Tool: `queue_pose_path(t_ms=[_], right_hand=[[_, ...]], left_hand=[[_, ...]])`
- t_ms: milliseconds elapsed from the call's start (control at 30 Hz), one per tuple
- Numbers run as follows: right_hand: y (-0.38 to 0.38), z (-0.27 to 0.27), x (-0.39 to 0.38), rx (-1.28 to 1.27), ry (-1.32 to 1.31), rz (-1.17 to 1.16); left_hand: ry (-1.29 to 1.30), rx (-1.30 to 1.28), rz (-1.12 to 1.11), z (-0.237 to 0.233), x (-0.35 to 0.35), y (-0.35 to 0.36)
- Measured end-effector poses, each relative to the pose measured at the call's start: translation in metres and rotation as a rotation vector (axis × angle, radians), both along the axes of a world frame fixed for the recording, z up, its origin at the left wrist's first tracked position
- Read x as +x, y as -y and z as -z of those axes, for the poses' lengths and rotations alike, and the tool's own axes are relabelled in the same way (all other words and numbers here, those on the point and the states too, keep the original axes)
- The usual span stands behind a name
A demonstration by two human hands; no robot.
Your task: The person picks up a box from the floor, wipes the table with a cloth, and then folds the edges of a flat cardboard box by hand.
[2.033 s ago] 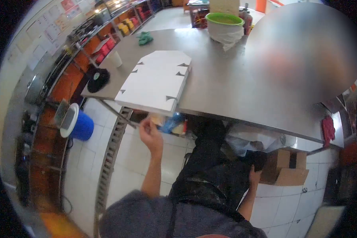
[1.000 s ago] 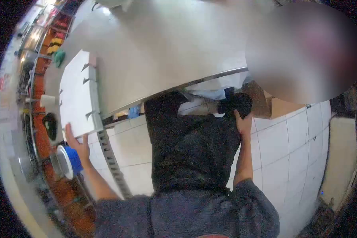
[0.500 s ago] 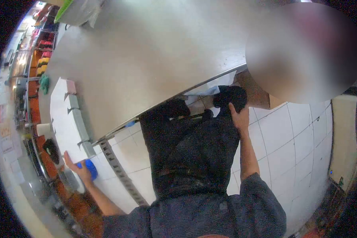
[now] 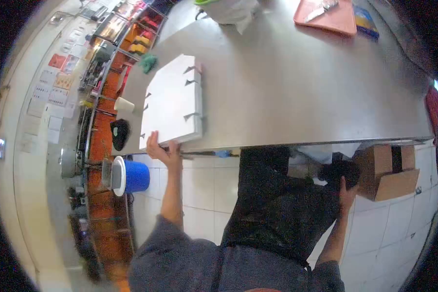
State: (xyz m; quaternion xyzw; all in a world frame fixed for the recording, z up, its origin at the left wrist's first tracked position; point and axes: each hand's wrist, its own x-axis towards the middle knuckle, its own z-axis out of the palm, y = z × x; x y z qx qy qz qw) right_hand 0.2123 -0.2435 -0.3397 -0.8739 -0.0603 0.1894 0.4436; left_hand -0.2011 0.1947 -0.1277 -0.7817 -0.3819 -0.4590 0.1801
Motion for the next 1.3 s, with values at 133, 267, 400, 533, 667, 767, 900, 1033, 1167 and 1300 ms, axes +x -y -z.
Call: queue_pose_path(t_ms=[133, 267, 400, 533, 667, 767, 900, 1033, 1167, 1300], right_hand=[[0.01, 0.037, 0.004, -0.312, 0.245, -0.074], [0.012, 0.043, 0.006, -0.234, 0.082, -0.062], [0.002, 0.028, 0.002, -0.155, 0.003, -0.043], [0.016, 0.065, 0.011, 0.007, 0.163, -0.097], [0.01, 0.016, -0.004, 0.064, 0.188, 0.013], [-0.038, -0.067, -0.01, 0.38, 0.719, 0.282], [-0.097, -0.18, 0.028, 0.648, 1.384, -0.088], [-0.185, -0.25, 0.004, -0.009, 0.882, -0.039], [-0.176, -0.232, 0.013, 0.11, 0.932, -0.118], [-0.175, -0.242, 0.009, -0.124, 1.053, -0.173]], left_hand=[[0.225, 0.1, -0.015, 0.012, 0.013, -0.009], [0.22, 0.136, -0.037, 0.009, 0.008, -0.009], [0.205, 0.139, -0.034, 0.008, 0.009, -0.006], [0.22, 0.156, -0.032, 0.011, 0.012, -0.008], [0.238, 0.146, -0.058, 0.014, 0.013, -0.008], [0.222, 0.128, -0.06, 0.02, 0.007, -0.014], [0.23, 0.124, -0.073, 0.016, 0.015, -0.011], [0.219, 0.142, -0.036, 0.012, 0.014, -0.011], [0.216, 0.114, -0.14, 0.012, 0.014, -0.005], [0.221, 0.151, -0.086, 0.007, 0.015, -0.006]])
